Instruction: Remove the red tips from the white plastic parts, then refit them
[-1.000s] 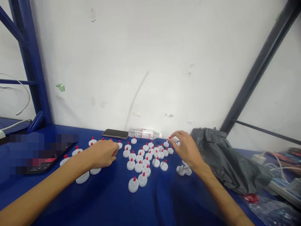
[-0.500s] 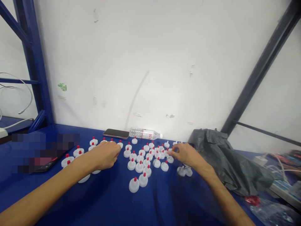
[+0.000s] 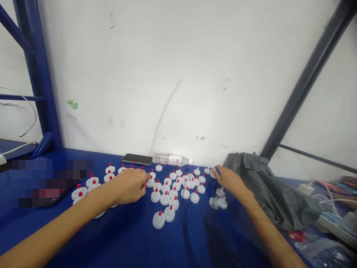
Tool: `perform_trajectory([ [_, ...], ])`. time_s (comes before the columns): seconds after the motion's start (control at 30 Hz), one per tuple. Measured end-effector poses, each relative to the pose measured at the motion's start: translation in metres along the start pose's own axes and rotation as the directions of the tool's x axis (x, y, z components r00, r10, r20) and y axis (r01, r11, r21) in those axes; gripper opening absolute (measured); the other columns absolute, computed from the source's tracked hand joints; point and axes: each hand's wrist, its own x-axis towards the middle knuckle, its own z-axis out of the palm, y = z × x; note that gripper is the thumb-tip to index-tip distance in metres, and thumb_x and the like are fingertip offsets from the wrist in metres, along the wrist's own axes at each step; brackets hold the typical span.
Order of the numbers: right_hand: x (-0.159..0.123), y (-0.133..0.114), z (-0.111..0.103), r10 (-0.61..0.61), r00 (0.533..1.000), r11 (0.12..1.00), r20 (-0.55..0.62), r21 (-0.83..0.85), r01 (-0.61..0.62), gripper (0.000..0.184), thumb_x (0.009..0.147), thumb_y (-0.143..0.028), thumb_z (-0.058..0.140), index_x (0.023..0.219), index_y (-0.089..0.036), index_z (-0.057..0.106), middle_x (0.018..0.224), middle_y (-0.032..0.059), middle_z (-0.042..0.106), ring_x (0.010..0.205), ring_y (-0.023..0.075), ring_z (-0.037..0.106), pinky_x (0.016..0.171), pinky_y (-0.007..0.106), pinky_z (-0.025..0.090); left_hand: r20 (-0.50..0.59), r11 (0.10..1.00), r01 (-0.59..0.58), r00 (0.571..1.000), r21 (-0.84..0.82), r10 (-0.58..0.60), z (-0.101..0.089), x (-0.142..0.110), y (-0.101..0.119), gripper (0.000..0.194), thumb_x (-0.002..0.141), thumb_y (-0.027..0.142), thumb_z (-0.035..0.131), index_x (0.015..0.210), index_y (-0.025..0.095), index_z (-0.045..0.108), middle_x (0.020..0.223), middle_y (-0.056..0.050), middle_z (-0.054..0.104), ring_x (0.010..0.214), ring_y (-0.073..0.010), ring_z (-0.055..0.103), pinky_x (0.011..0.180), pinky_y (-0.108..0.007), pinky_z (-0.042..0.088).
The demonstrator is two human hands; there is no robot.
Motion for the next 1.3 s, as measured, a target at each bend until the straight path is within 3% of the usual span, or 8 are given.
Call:
perform_trajectory([
  [0.23,0.017,0.013,0.024,-0.046,0.998,0.998,0.046,0.052,0.043,0.040,0.104,-0.039,0.047,0.134,-0.018,0.064,0.112,0.0148,0.077,0.108,0.0279,0.072,0.088,0.032,0.048,-0.028,0.998,-0.056,0.998,-0.034,0.055,0.003,-0.004,0.002,0.019,0.080,0.004,0.049,0.081,0.019,0.060,0.078,-0.001,0.067,0.066,-0.0180,0.056,0.061,-0.029,0.023],
  [0.43,0.019,0.012,0.026,-0.035,0.999,0.997,0.017,0.064,0.034,0.022,0.091,-0.033,0.065,0.108,-0.020,0.072,0.099,0.0096,0.077,0.095,0.0259,0.073,0.075,0.029,0.045,-0.009,0.995,-0.070,0.998,-0.065,0.069,0.003,-0.003,0.005,0.020,0.080,0.002,0.050,0.083,0.019,0.061,0.079,-0.002,0.067,0.067,-0.0182,0.057,0.061,-0.028,0.025],
  [0.63,0.018,0.010,0.031,-0.052,0.998,0.994,-0.019,0.099,0.054,0.020,0.085,-0.022,0.069,0.105,-0.020,0.069,0.088,0.0056,0.074,0.084,0.0232,0.071,0.067,0.027,0.039,0.013,0.994,-0.087,0.996,-0.067,0.089,0.002,-0.002,0.006,0.019,0.081,0.003,0.052,0.085,0.019,0.062,0.084,-0.002,0.070,0.069,-0.0178,0.059,0.061,-0.027,0.030],
  [0.77,0.016,0.007,0.027,-0.098,0.991,0.986,-0.095,0.126,0.109,0.024,0.083,-0.016,0.068,0.107,-0.018,0.067,0.086,0.0048,0.072,0.084,0.0229,0.070,0.069,0.027,0.041,0.005,0.992,-0.108,0.994,-0.067,0.109,0.002,-0.002,0.006,0.019,0.085,0.005,0.052,0.089,0.019,0.064,0.090,-0.003,0.072,0.076,-0.0195,0.063,0.064,-0.028,0.033],
  [0.9,0.009,-0.004,0.010,-0.127,0.962,0.972,-0.241,0.163,0.169,0.028,0.091,-0.018,0.060,0.119,-0.018,0.060,0.101,0.0098,0.070,0.092,0.0253,0.070,0.078,0.031,0.047,-0.077,0.986,-0.150,0.986,-0.071,0.145,-0.001,-0.001,0.014,0.014,0.097,0.016,0.050,0.095,0.020,0.063,0.093,-0.001,0.071,0.072,-0.0175,0.062,0.062,-0.030,0.034],
  [1.07,-0.016,-0.046,-0.004,-0.243,0.899,0.918,-0.364,0.213,0.334,0.031,0.099,-0.031,0.053,0.129,-0.023,0.053,0.110,0.0081,0.070,0.101,0.0256,0.069,0.089,0.036,0.053,-0.304,0.952,-0.303,0.911,-0.035,0.279,0.004,0.002,0.025,0.018,0.103,0.022,0.046,0.106,0.020,0.063,0.098,-0.002,0.069,0.072,-0.0155,0.064,0.058,-0.030,0.036],
  [1.2,-0.051,-0.093,-0.004,-0.409,0.707,0.750,-0.577,0.229,0.620,0.041,0.099,-0.026,0.052,0.140,-0.024,0.049,0.115,0.0098,0.069,0.105,0.0264,0.067,0.092,0.042,0.057,-0.406,0.922,-0.387,0.842,0.000,0.354,0.014,0.001,0.033,0.022,0.105,0.020,0.041,0.114,0.021,0.061,0.104,-0.003,0.068,0.076,-0.0138,0.066,0.057,-0.027,0.039],
  [1.3,-0.074,-0.118,-0.004,-0.558,0.597,0.605,-0.577,0.209,0.768,0.055,0.097,-0.018,0.053,0.151,-0.025,0.039,0.119,0.0092,0.067,0.109,0.0257,0.063,0.095,0.044,0.058,-0.459,0.915,-0.403,0.811,0.016,0.364,0.021,-0.001,0.042,0.022,0.105,0.019,0.040,0.112,0.021,0.061,0.104,-0.003,0.069,0.075,-0.0136,0.066,0.052,-0.027,0.037],
])
